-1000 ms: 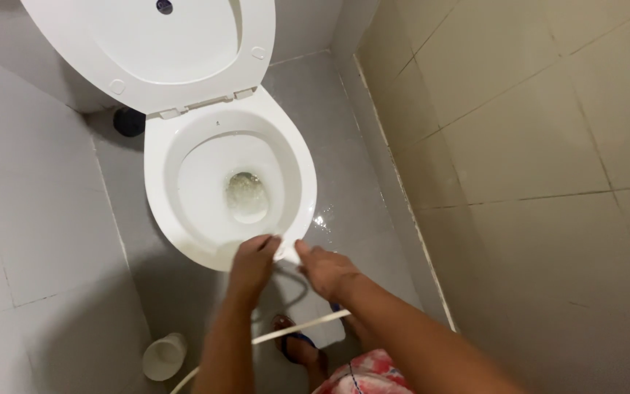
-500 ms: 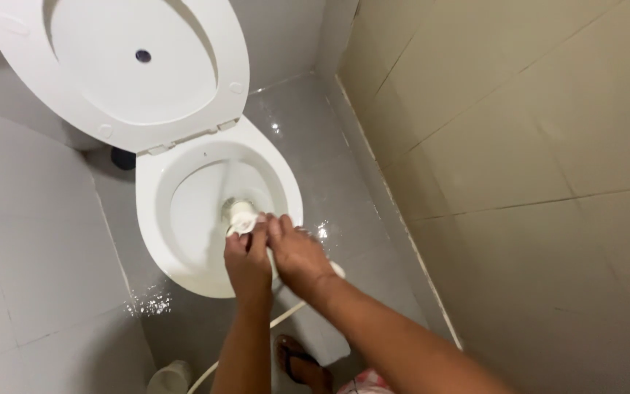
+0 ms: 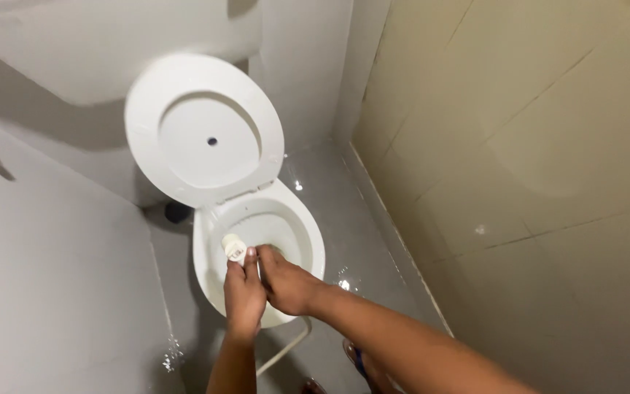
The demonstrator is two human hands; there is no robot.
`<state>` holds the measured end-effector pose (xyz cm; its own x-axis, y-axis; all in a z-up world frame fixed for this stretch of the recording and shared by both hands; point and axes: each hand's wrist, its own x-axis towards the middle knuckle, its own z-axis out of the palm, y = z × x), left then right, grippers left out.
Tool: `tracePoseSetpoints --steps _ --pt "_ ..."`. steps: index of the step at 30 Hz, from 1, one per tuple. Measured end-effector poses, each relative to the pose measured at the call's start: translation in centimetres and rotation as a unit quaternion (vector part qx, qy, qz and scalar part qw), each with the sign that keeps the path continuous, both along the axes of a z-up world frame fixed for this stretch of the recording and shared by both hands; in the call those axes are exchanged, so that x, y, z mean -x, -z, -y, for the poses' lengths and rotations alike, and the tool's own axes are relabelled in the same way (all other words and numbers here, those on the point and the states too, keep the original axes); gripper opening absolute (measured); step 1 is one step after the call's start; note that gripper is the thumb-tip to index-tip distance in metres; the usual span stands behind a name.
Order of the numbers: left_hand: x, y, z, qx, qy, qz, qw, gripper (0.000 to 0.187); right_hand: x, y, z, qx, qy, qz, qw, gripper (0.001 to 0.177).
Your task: Using a bidet sprayer to wash down bathroom walls and handling a bottle of cleaning fluid.
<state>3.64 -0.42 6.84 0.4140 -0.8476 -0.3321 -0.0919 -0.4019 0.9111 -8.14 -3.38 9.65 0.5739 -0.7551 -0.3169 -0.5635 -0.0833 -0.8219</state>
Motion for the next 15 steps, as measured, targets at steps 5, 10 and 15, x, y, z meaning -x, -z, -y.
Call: tracePoseSetpoints --steps 5,10,15 --pt "-1.9 -0.2 0.1 -0.098 -0.014 0.033 0.995 0.054 -0.2 -5.2 1.3 -0.01 -0.082 -0.047 0.995 0.05" --pt "-2.7 -3.8 0.6 -0.094 -0.021 0.008 0.995 0.058 -0.8 -7.9 1.4 0.02 -0.087 -0.067 0.994 0.049" --pt "-4.0 -5.1 0.4 -0.041 -0.017 0.01 0.999 0.055 -0.5 -7.1 2.0 0.06 -0.096 -0.043 0.993 0.062"
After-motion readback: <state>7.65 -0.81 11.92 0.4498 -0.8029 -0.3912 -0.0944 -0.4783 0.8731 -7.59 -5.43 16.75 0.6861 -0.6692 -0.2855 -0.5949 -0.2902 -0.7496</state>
